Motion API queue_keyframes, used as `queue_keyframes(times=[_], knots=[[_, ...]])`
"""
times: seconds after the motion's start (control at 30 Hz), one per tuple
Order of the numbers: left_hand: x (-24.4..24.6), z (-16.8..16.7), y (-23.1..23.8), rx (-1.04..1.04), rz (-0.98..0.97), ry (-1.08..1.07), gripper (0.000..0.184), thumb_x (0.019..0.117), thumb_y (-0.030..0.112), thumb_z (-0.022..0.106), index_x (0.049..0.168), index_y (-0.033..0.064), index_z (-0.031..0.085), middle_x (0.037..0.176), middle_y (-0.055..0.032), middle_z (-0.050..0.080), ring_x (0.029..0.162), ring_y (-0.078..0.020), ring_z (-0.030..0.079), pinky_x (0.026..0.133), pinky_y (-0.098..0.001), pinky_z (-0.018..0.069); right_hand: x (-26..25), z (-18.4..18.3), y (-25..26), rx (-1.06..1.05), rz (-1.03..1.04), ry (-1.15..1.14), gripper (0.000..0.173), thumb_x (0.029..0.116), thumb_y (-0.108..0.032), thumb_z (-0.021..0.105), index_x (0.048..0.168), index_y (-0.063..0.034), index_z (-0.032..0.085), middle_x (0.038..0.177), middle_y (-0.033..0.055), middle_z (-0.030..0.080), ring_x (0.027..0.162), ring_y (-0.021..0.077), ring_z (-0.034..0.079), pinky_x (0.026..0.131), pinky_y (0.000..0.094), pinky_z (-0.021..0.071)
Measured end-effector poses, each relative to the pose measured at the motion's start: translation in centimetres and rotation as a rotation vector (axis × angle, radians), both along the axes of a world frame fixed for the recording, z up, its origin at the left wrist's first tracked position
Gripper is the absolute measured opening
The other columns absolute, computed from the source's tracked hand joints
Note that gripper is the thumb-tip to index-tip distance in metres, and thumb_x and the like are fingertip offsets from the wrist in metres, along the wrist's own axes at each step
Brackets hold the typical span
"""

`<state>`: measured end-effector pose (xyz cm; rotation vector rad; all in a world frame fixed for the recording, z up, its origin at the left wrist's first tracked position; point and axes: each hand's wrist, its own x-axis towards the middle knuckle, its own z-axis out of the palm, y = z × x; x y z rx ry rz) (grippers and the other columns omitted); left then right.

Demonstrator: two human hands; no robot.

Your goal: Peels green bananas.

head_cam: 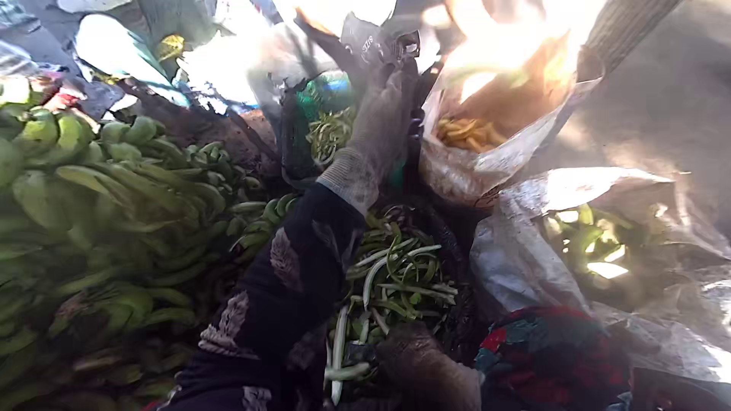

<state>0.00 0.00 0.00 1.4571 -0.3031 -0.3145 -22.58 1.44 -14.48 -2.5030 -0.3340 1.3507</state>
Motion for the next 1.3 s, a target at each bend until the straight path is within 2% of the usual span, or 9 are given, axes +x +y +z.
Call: queue_keyframes(times=[0.13, 0.2, 0.47, 0.63, 0.87, 1.0, 1.17, 1.23, 1.3], knots=[[2.2, -8.4, 8.3, 0.475, 0.097, -0.215, 0.045, 0.1099, 0.033, 0.035, 0.139, 0.0022, 0.050, 0.127, -0.0147, 0.058, 0.110, -0.0188, 0.060, 0.093, -0.0371, 0.0521, -0.8, 1.8, -0.7, -0.016, 0.023, -0.057, 0.035, 0.1031, -0.016, 0.052, 0.137, -0.0078, 0.059, 0.124, 0.0283, 0.064, 0.116, 0.0486, 0.061, 0.094, 0.0658, 0.0463], [2.2, -13.1, 12.9, 0.841, 0.078, -0.192, 0.050, 0.1112, 0.035, 0.033, 0.146, 0.0022, 0.048, 0.147, -0.0217, 0.050, 0.134, -0.0325, 0.051, 0.111, -0.0521, 0.0415, -0.8, 2.3, -1.1, -0.025, 0.041, -0.037, 0.037, 0.1049, -0.012, 0.047, 0.140, -0.0056, 0.055, 0.130, 0.0312, 0.061, 0.120, 0.0525, 0.058, 0.094, 0.0685, 0.0454], [-1.3, -27.0, 20.3, 1.452, 0.036, 0.266, 0.057, 0.1067, 0.043, 0.040, 0.152, 0.0088, 0.041, 0.146, -0.0263, 0.050, 0.133, -0.0439, 0.051, 0.107, -0.0650, 0.0416, 0.7, 1.6, -2.6, -0.062, 0.076, 0.020, 0.050, 0.1084, -0.037, 0.045, 0.155, -0.0173, 0.044, 0.135, 0.0249, 0.060, 0.125, 0.0442, 0.058, 0.101, 0.0621, 0.0431], [-3.2, -26.3, 22.8, 1.638, -0.236, 0.209, 0.068, 0.0997, 0.059, 0.047, 0.153, 0.0178, 0.044, 0.147, -0.0225, 0.051, 0.135, -0.0437, 0.049, 0.108, -0.0666, 0.0388, 1.2, 1.2, -2.8, -0.060, 0.013, 0.079, 0.048, 0.1081, -0.039, 0.044, 0.152, -0.0205, 0.046, 0.136, 0.0239, 0.059, 0.126, 0.0436, 0.057, 0.099, 0.0614, 0.0462], [-9.7, -23.6, 24.0, 1.390, -0.074, 0.268, 0.067, 0.1009, 0.050, 0.054, 0.155, 0.0156, 0.038, 0.142, -0.0210, 0.056, 0.131, -0.0391, 0.055, 0.109, -0.0608, 0.0410, 1.0, 0.0, -2.7, 0.259, -0.301, -0.072, 0.048, 0.1097, -0.035, 0.041, 0.156, -0.0226, 0.045, 0.139, 0.0186, 0.060, 0.125, 0.0359, 0.061, 0.105, 0.0559, 0.0472], [-13.4, -20.8, 22.5, 1.101, 0.213, 0.096, 0.065, 0.0988, 0.043, 0.062, 0.151, 0.0096, 0.042, 0.129, -0.0205, 0.064, 0.117, -0.0359, 0.064, 0.102, -0.0582, 0.0478, 1.0, -0.4, -0.7, 0.847, -0.894, -0.116, 0.044, 0.1080, -0.043, 0.045, 0.140, -0.0160, 0.059, 0.088, 0.0034, 0.067, 0.065, 0.0136, 0.065, 0.059, 0.0319, 0.0578], [-18.4, -19.3, 22.7, 0.682, 0.239, -0.621, 0.058, 0.0972, 0.049, 0.062, 0.133, 0.0037, 0.059, 0.110, -0.0157, 0.071, 0.098, -0.0255, 0.071, 0.087, -0.0470, 0.0587, 1.0, 0.6, 1.1, 1.465, -1.372, 0.291, 0.036, 0.1094, -0.040, 0.038, 0.107, -0.0097, 0.058, 0.069, -0.0008, 0.060, 0.055, 0.0058, 0.058, 0.051, 0.0194, 0.0516], [-20.3, -19.3, 22.8, 0.497, 0.214, -0.515, 0.059, 0.1030, 0.052, 0.049, 0.135, 0.0029, 0.058, 0.129, -0.0191, 0.064, 0.121, -0.0247, 0.062, 0.103, -0.0430, 0.0511, 1.0, 0.4, 2.1, 1.484, -1.482, 0.218, 0.032, 0.1094, -0.034, 0.041, 0.097, -0.0098, 0.059, 0.065, 0.0004, 0.057, 0.054, 0.0084, 0.056, 0.050, 0.0232, 0.0504], [-22.6, -18.0, 22.1, 0.192, 0.243, -0.008, 0.067, 0.1069, 0.045, 0.039, 0.147, -0.0083, 0.035, 0.141, -0.0139, 0.051, 0.126, -0.0104, 0.053, 0.104, -0.0280, 0.0479, 0.8, 0.3, 3.3, 1.440, -1.459, 0.063, 0.020, 0.1031, -0.025, 0.051, 0.098, -0.0080, 0.060, 0.063, 0.0017, 0.058, 0.052, 0.0109, 0.057, 0.049, 0.0271, 0.0517]])
